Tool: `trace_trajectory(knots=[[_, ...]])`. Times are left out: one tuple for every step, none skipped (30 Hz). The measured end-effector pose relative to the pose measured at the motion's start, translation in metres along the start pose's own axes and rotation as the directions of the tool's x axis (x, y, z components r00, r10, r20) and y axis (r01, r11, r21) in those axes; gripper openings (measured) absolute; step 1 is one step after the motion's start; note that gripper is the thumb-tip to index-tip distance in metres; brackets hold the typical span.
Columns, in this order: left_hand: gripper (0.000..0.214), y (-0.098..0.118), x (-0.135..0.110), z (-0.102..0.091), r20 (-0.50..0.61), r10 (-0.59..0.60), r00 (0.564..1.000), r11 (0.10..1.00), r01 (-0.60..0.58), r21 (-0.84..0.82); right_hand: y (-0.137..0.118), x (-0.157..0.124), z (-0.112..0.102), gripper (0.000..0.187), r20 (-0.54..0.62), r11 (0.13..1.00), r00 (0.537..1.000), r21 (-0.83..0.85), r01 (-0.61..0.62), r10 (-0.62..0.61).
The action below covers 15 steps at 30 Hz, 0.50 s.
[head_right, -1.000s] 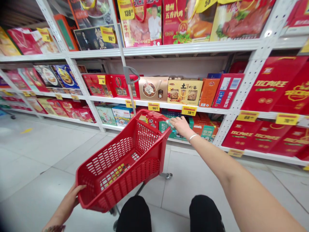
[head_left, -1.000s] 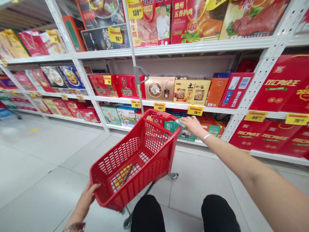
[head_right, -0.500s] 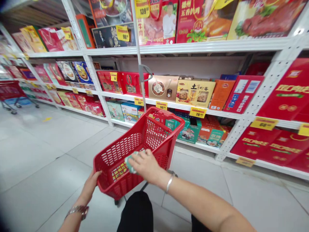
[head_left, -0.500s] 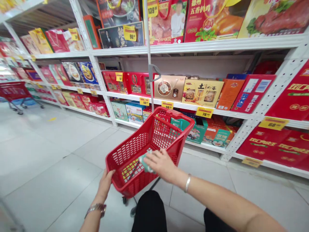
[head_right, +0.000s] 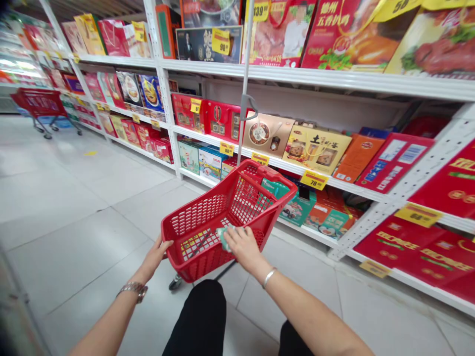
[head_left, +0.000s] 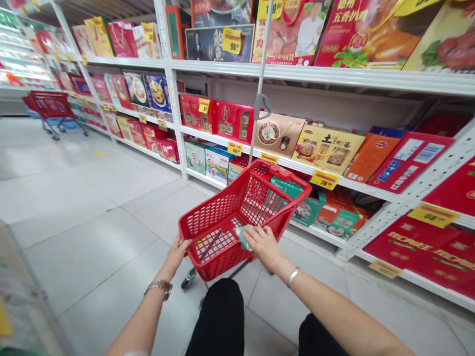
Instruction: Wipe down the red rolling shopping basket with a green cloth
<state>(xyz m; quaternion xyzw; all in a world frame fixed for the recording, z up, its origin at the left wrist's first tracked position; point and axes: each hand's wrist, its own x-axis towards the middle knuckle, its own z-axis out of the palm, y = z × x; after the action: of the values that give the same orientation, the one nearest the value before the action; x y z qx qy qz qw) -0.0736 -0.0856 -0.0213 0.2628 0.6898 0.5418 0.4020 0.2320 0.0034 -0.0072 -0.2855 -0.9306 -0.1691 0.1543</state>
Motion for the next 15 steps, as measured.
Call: trace_trajectory(knots=[[0.072, 0.000, 0.000, 0.000, -0.006, -0.007, 1.000, 1.000, 0.007, -0.001, 0.019, -0.005, -0.004, 0.040, 0.024, 0.999, 0.999, -0.044, -0.029, 0.030], [0.072, 0.000, 0.000, 0.000, -0.009, -0.009, 1.000, 1.000, 0.009, -0.004, 0.038, -0.009, -0.008, 0.041, 0.041, 0.996, 0.998, -0.077, -0.054, 0.057], [0.072, 0.001, 0.000, 0.000, -0.009, -0.005, 1.000, 1.000, 0.005, -0.007, 0.057, -0.013, -0.013, 0.042, 0.050, 0.992, 0.995, -0.101, -0.078, 0.084], [0.072, 0.001, 0.000, 0.000, -0.007, 0.002, 1.000, 1.000, -0.002, -0.010, 0.075, -0.016, -0.018, 0.043, 0.055, 0.988, 0.993, -0.120, -0.102, 0.109], [0.071, 0.001, 0.000, -0.001, -0.004, 0.011, 1.000, 1.000, -0.011, -0.013, 0.092, -0.018, -0.023, 0.044, 0.060, 0.982, 0.989, -0.140, -0.124, 0.134], [0.071, 0.002, -0.001, -0.001, -0.003, 0.015, 1.000, 1.000, -0.015, -0.013, 0.108, -0.019, -0.029, 0.046, 0.066, 0.977, 0.985, -0.156, -0.146, 0.157], [0.070, 0.002, -0.001, -0.001, -0.001, 0.012, 1.000, 1.000, -0.012, -0.013, 0.122, -0.020, -0.034, 0.047, 0.071, 0.971, 0.981, -0.172, -0.165, 0.180], [0.071, 0.002, -0.002, -0.001, -0.001, 0.006, 1.000, 1.000, -0.006, -0.015, 0.135, -0.020, -0.039, 0.048, 0.077, 0.965, 0.976, -0.187, -0.185, 0.202], [0.071, 0.002, -0.002, -0.001, -0.001, -0.003, 1.000, 1.000, 0.003, -0.017, 0.147, -0.020, -0.043, 0.049, 0.082, 0.958, 0.971, -0.201, -0.205, 0.225], [0.071, 0.002, -0.001, -0.001, 0.000, -0.012, 1.000, 1.000, 0.012, -0.020, 0.157, -0.020, -0.047, 0.050, 0.087, 0.950, 0.965, -0.215, -0.225, 0.249], [0.072, 0.002, -0.001, -0.001, -0.001, -0.019, 1.000, 1.000, 0.019, -0.023, 0.166, -0.019, -0.050, 0.050, 0.091, 0.942, 0.958, -0.229, -0.246, 0.272], [0.073, 0.001, 0.000, -0.002, -0.001, -0.025, 1.000, 0.999, 0.025, -0.026, 0.175, -0.019, -0.053, 0.050, 0.094, 0.933, 0.951, -0.242, -0.265, 0.294], [0.074, 0.001, 0.000, -0.002, -0.001, -0.030, 1.000, 0.999, 0.030, -0.030, 0.182, -0.019, -0.056, 0.051, 0.098, 0.925, 0.944, -0.254, -0.282, 0.314], [0.075, 0.000, 0.001, -0.002, -0.002, -0.036, 0.999, 0.999, 0.036, -0.032, 0.190, -0.018, -0.058, 0.051, 0.101, 0.918, 0.938, -0.264, -0.297, 0.333], [0.076, 0.000, 0.002, -0.002, -0.002, -0.041, 0.999, 0.999, 0.041, -0.034, 0.197, -0.018, -0.060, 0.051, 0.103, 0.910, 0.931, -0.274, -0.312, 0.350]])
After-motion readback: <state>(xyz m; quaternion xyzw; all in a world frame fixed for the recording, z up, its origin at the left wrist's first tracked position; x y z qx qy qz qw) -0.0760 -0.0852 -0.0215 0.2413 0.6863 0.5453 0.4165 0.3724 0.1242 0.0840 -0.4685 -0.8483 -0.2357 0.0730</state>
